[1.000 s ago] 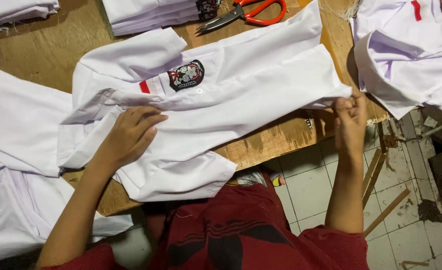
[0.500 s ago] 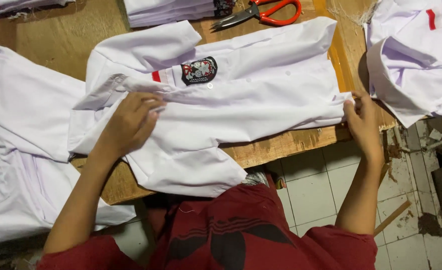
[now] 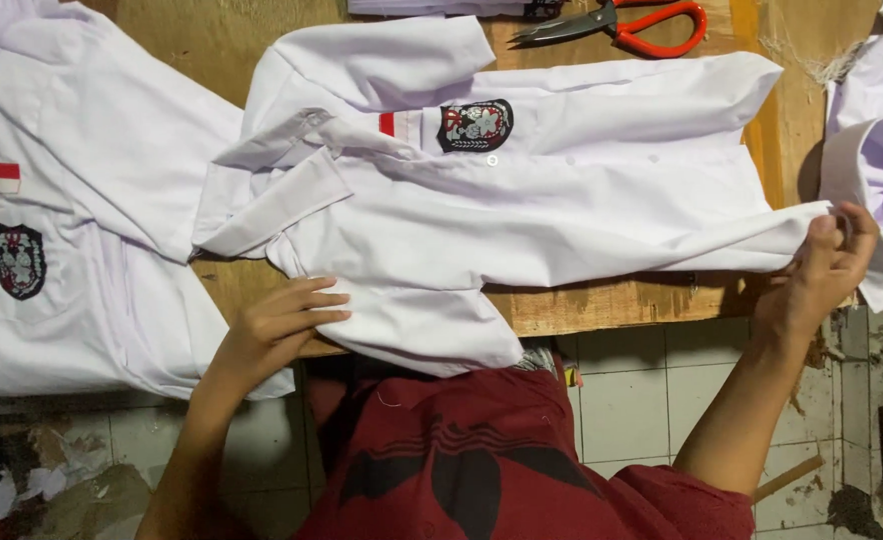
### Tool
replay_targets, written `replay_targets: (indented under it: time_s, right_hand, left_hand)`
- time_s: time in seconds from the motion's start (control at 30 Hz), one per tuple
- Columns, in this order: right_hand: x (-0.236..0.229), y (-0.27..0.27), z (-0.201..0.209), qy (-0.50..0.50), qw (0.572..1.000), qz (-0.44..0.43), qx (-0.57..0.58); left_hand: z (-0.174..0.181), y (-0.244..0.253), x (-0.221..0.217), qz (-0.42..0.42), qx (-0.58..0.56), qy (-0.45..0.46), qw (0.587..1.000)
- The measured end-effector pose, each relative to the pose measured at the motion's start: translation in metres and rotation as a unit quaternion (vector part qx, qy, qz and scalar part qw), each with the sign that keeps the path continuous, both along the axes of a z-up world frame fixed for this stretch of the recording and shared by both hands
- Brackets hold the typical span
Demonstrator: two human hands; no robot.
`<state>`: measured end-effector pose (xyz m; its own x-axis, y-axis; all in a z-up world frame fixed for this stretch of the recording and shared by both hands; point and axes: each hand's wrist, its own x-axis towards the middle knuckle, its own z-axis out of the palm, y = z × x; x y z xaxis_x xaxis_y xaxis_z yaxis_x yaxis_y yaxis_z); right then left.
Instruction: Folding white school shirts and trimming loose threads with scissors on a wooden table.
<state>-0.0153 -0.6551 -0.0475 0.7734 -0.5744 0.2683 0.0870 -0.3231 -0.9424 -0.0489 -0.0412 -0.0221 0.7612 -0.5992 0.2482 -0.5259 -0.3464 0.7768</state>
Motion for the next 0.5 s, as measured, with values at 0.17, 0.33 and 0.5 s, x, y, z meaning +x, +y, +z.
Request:
replay_targets:
  time_s: [0.17,0.33,0.5]
  right_hand:
    - [0.000,-0.002,0.010,-0.047,0.999,0.018,0.004]
    - [-0.016,-0.016,0.000,-0.024,0.998,0.045,-0.035]
    - [-0.034,-0.013,0.003,0.177,0.967,0.102,-0.152]
  left_hand:
    - [-0.005,0.013,0.003,0.220,-0.072,-0.046,0.972]
    - [0.009,0.016,0.007,0.151,-0.054,-0.080,0.984]
    - [0.006,0.017,-0.006,0.090,0.069,0.052,0.992]
